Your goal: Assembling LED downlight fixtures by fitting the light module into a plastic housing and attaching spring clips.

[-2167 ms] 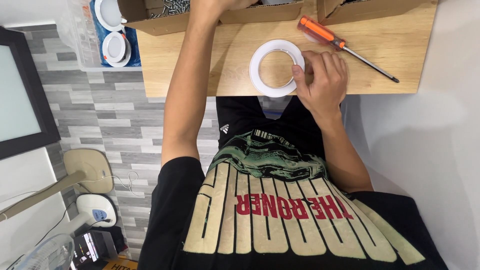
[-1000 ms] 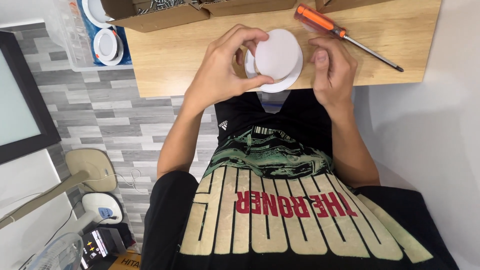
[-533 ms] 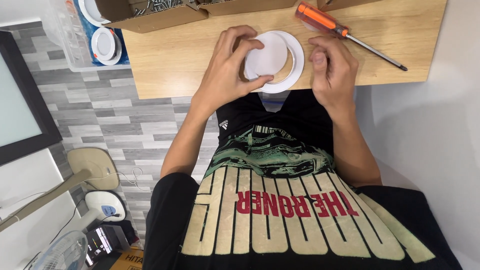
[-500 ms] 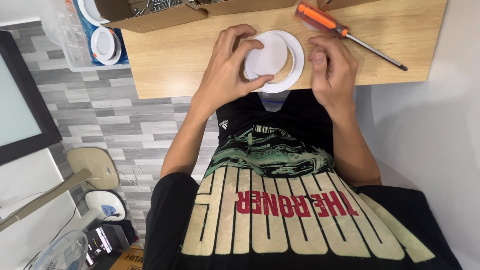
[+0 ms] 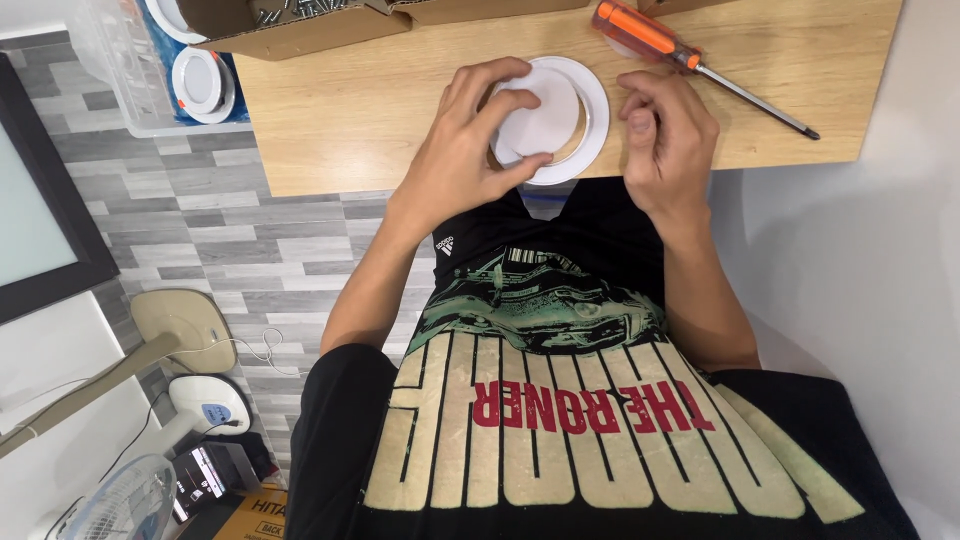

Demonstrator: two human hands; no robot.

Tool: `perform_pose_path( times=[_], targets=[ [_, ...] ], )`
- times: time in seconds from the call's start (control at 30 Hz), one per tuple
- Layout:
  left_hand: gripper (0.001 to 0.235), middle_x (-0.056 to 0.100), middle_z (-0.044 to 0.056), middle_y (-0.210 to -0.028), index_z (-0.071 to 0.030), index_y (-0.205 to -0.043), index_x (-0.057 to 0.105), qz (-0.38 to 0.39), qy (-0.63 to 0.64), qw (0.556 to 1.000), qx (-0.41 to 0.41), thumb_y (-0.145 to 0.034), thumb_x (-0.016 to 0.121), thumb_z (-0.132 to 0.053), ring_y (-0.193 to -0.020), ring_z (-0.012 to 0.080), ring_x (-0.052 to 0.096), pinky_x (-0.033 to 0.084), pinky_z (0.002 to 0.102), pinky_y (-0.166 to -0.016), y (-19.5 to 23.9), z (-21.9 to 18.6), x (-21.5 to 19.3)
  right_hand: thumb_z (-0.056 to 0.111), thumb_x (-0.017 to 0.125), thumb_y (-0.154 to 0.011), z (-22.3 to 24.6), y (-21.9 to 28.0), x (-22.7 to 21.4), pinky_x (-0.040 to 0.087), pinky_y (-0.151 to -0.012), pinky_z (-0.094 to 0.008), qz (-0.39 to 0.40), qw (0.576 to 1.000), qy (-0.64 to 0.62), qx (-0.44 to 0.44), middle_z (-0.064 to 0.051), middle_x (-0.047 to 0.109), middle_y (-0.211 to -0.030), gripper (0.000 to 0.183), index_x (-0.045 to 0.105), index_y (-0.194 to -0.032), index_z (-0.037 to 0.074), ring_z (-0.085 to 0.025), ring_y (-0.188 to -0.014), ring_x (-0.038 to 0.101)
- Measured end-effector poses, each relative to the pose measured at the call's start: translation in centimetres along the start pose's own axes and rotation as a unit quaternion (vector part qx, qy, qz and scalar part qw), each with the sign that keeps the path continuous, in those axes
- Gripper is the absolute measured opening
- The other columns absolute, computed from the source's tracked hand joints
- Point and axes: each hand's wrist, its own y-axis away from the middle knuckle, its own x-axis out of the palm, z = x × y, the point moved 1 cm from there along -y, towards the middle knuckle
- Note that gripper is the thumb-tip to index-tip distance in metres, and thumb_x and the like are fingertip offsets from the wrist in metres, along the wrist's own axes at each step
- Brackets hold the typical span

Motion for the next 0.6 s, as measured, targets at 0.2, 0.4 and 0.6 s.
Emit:
perform_pose_path(
  times=[0.2, 0.4, 0.6],
  targets=[
    [0.047, 0.054, 0.016, -0.149, -0.009, -0.129, 0.062, 0.02, 0.04, 0.999, -0.007, -0.1, 0.093, -0.029, -0.137, 0.0383, 0.053, 0.045, 0.056, -0.114, 0.1, -0.1, 0.3, 0.039, 0.035, -0.126, 0.1, 0.0, 0.1, 0.051, -0.082, -0.042, -0.001, 1.0, 0.01, 0.002, -0.017, 0.068, -0.091, 0.062, 0.072, -0.122, -0.011, -0.029, -0.086, 0.066],
    [0.045, 0.056, 0.012, -0.15, -0.012, -0.126, 0.065, 0.025, 0.034, 0.999, 0.005, -0.102, 0.091, -0.04, -0.137, 0.0364, 0.052, 0.043, 0.053, -0.112, 0.0, 0.2, 0.4, 0.042, 0.033, -0.126, 0.2, 0.1, 0.1, 0.05, -0.08, -0.041, 0.0, 1.0, 0.011, 0.003, -0.017, 0.067, -0.093, 0.066, 0.072, -0.121, -0.011, -0.029, -0.085, 0.065],
    [0.043, 0.058, 0.01, -0.152, -0.01, -0.122, 0.071, 0.006, 0.05, 0.998, 0.03, -0.102, 0.088, -0.044, -0.136, 0.0359, 0.056, 0.046, 0.052, -0.114, 0.2, 1.1, 0.5, 0.043, 0.033, -0.126, 0.1, 0.1, 0.1, 0.05, -0.08, -0.041, -0.002, 1.0, 0.02, -0.001, -0.016, 0.067, -0.092, 0.066, 0.073, -0.12, -0.01, -0.029, -0.085, 0.064]
  ],
)
